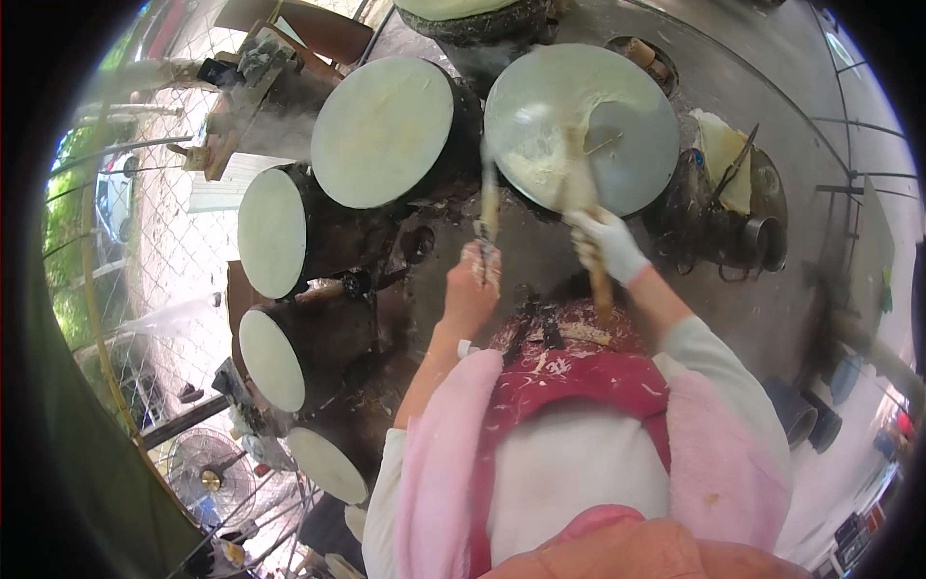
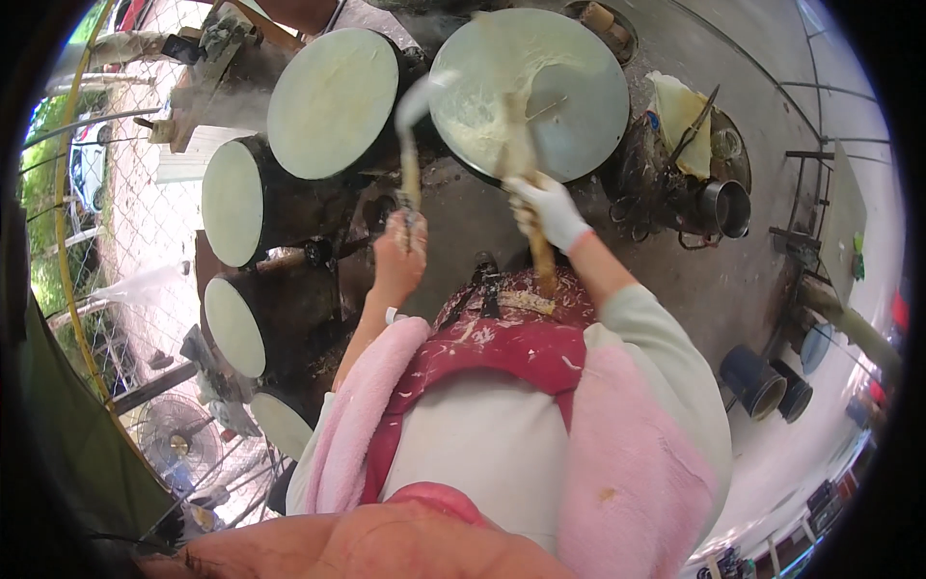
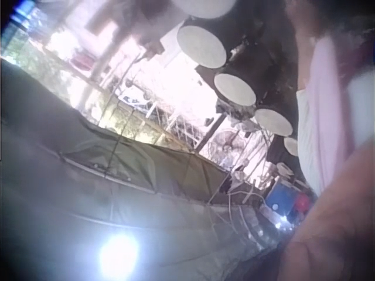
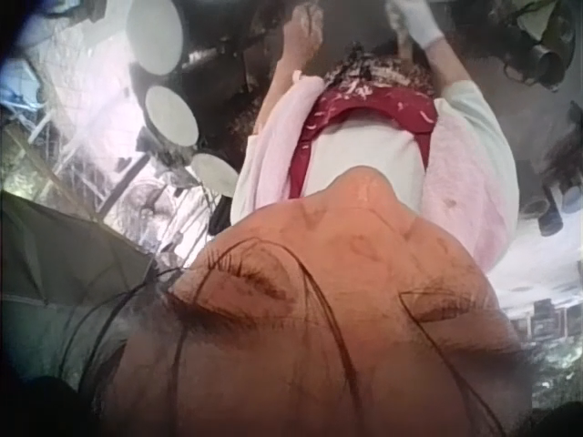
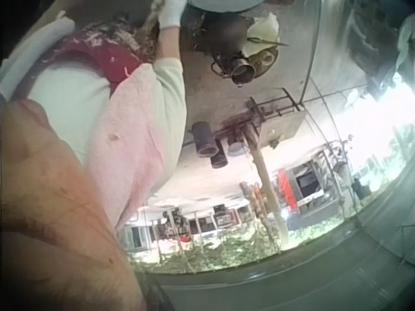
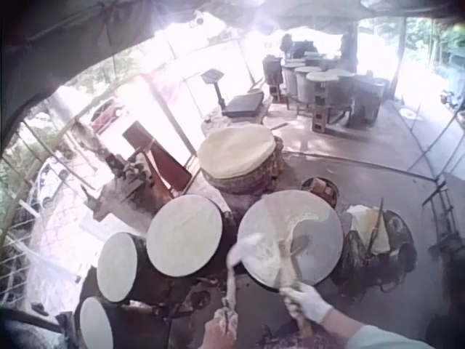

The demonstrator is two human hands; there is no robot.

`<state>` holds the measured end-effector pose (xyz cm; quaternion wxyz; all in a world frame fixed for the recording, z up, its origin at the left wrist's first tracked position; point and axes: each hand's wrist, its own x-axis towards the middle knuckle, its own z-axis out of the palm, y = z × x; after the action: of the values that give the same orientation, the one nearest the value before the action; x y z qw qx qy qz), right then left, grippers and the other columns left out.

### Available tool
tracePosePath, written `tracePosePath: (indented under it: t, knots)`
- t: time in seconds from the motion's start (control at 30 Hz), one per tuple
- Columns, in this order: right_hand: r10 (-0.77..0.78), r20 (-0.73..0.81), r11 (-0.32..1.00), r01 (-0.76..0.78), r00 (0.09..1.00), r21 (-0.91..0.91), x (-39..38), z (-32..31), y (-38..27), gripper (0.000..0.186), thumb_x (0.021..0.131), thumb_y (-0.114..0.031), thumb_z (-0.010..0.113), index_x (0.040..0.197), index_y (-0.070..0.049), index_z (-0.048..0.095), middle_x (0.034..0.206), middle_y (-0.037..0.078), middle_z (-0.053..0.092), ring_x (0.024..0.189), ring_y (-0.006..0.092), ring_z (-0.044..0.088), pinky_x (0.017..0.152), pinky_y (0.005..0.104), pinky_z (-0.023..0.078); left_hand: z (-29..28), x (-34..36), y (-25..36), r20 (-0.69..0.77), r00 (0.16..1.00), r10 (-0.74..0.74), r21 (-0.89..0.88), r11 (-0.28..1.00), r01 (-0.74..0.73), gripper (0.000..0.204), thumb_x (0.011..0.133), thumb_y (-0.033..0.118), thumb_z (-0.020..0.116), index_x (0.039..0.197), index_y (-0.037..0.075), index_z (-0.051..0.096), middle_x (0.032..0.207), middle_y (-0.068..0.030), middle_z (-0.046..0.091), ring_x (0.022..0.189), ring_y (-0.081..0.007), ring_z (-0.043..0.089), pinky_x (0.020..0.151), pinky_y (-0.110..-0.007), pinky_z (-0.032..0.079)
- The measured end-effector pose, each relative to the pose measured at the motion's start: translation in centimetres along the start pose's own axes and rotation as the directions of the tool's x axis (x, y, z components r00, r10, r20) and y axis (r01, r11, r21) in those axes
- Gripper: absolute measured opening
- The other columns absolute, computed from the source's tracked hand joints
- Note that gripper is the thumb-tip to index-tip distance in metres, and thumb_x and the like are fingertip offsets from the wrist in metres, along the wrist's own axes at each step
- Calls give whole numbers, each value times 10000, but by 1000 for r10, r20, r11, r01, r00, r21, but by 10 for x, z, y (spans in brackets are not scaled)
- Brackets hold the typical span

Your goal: The person uses a ladle to pour batter onto multiple hot plates and spreads it into thin circles using a wooden stick. The person also lifts and peels the cooked wrappers off the plates and places them on a stack nearby.

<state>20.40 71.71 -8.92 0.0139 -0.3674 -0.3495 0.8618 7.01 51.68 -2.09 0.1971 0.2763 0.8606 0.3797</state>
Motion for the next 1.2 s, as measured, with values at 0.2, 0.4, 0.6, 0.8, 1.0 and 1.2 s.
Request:
tracePosePath:
  t: [0.2,0.4,0.6,0.8,1.0,1.2]
  knots:
    - [-215,-436,952,89,874,-292,122,58,95,234,901,-337,577,937,-106,572,630,-10,487,440,105,441,397,278,375,-47,-1,-53,33,999,0,-365,931,13,137,939,56,500,1057,-9,522,855,-8,567,704,-45,504,637,-175,440]
    - [-283,-706,875,-127,650,-467,55,16,78,383,899,-429,507,1008,-77,608,814,157,651,701,303,640,623,415,499,-60,-42,-110,14,993,-115,-468,877,108,90,945,78,510,1020,31,523,820,4,531,665,-41,500,588,-167,438]
    - [-370,-401,582,-127,838,-803,16,23,66,363,896,-401,494,997,-54,536,872,236,648,789,394,636,676,487,485,-33,-54,-94,-50,984,-173,-471,873,129,48,948,107,513,960,61,514,694,63,427,539,-15,403,444,-155,322]
    - [-562,-481,463,-227,673,-857,-8,-64,25,355,894,-387,504,1008,-57,566,876,217,652,791,387,636,675,489,485,-4,-62,-43,-1,934,-357,-585,758,289,69,949,62,471,981,28,521,768,36,474,640,-34,439,545,-165,383]
    - [-472,-89,335,85,877,-938,-37,-83,18,338,900,-377,488,981,-56,559,787,225,644,714,378,636,648,495,482,37,-68,-5,-31,962,-270,-642,743,188,135,963,182,491,986,50,498,591,25,434,394,-58,384,352,-196,281]
    - [-496,-325,321,-178,805,-930,-20,-178,-32,382,892,-404,487,1001,-50,580,893,243,643,879,427,607,773,497,471,63,-74,38,-81,933,-351,-569,785,246,154,963,193,486,963,40,503,590,9,440,366,-74,382,331,-211,266]
